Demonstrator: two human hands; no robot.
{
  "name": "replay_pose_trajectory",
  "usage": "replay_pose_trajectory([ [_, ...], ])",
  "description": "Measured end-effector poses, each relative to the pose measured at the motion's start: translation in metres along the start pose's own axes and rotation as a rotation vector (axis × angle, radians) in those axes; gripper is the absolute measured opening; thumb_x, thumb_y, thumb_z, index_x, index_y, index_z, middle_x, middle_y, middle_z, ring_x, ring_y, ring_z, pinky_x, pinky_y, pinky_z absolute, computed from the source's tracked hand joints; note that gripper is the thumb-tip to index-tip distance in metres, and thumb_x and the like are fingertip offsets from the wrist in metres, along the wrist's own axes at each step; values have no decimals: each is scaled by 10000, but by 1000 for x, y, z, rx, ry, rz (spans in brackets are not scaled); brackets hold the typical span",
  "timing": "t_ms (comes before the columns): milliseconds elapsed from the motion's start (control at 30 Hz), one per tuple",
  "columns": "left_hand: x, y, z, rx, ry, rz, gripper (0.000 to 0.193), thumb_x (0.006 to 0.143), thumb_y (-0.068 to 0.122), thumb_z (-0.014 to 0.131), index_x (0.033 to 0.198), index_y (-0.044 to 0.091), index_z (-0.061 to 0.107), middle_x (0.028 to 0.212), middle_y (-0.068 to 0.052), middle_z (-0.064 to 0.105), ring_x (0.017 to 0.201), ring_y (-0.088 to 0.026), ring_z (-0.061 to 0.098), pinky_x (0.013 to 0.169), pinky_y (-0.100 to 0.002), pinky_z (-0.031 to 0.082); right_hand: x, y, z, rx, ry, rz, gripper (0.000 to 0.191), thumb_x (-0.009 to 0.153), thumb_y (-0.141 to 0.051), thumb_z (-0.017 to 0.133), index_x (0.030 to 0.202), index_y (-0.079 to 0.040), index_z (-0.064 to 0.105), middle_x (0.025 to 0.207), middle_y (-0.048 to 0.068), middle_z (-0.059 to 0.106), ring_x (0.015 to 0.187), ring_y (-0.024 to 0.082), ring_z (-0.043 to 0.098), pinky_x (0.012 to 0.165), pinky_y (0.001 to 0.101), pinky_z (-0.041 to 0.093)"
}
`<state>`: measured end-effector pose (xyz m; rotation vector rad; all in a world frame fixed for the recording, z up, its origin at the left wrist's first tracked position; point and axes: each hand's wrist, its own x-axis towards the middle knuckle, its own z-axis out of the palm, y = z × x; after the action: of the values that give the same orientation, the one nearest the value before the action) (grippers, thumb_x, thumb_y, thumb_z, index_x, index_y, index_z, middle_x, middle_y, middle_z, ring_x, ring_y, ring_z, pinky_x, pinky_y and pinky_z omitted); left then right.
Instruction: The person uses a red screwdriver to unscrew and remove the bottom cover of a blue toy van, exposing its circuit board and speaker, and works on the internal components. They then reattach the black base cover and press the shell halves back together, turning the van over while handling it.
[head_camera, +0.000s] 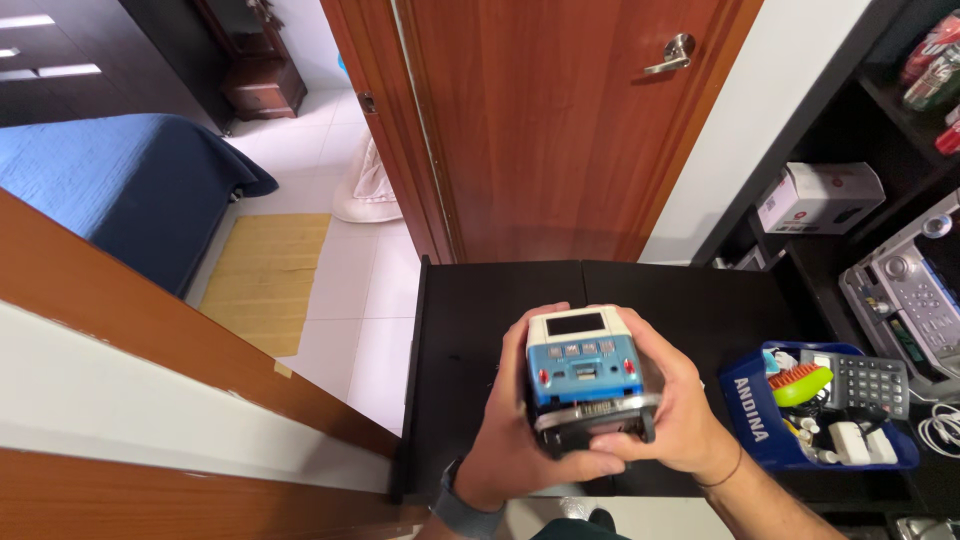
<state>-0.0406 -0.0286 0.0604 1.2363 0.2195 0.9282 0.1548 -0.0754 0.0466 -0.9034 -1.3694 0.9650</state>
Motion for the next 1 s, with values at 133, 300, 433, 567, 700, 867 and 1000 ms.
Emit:
replay_pose_trajectory([
  [133, -2, -5, 3, 151, 15, 125, 1074, 761, 229, 937, 1585, 7, 286, 1429, -149, 480, 1337, -239, 550, 1198, -413, 537, 4, -7, 1, 76, -32, 60, 1146, 609, -365, 988, 1523, 49, 434, 1390, 170, 606, 1290, 252, 616, 1132, 405, 473],
  [300, -4, -12, 1, 509, 80, 343, 1063, 777, 232, 929, 1588, -11, 286, 1512, -196, 401, 1439, -304, 509, 1233, -418, 498, 9, -16, -1, 98, -100, 81, 1169, 606, -369, 989, 1537, 35, 409, 1565, 191, 502, 1420, 291, 539, 1197, 427, 424],
  [433, -4, -12, -2, 711, 117, 398, 1100, 726, 257, 963, 1575, -21, 320, 1520, -227, 422, 1436, -346, 521, 1231, -444, 485, 12, -18, -2, 73, -113, 104, 1171, 598, -350, 986, 1541, 24, 402, 1630, 188, 436, 1482, 311, 486, 1217, 442, 404],
  [567, -3, -9, -2, 764, 135, 382, 1091, 685, 313, 989, 1529, -30, 389, 1494, -215, 482, 1402, -336, 562, 1180, -440, 513, 11, -19, -3, 14, -117, 106, 1171, 590, -334, 994, 1539, 17, 405, 1621, 197, 438, 1477, 315, 483, 1218, 448, 396],
  [700, 1, -5, 6, 836, 184, 390, 1074, 675, 320, 989, 1509, -33, 411, 1475, -200, 496, 1385, -334, 568, 1157, -439, 531, 11, -20, -2, 87, -100, 114, 1194, 583, -348, 1002, 1543, 12, 390, 1619, 199, 435, 1472, 315, 480, 1215, 449, 398],
  [867, 0, 6, 22, 917, 247, 328, 1075, 642, 311, 973, 1484, -54, 412, 1445, -210, 499, 1319, -359, 560, 1109, -449, 504, 6, -9, -12, 213, -113, 162, 1173, 584, -355, 1001, 1530, 31, 426, 1630, 198, 442, 1469, 310, 487, 1203, 447, 419],
  [1000, 5, 17, 35, 965, 299, 292, 1017, 654, 317, 947, 1463, -48, 451, 1423, -185, 538, 1283, -351, 570, 1094, -458, 482, -10, 17, -29, 288, -60, 223, 1139, 561, -268, 1002, 1508, 32, 445, 1527, 177, 516, 1365, 284, 539, 1144, 427, 435],
])
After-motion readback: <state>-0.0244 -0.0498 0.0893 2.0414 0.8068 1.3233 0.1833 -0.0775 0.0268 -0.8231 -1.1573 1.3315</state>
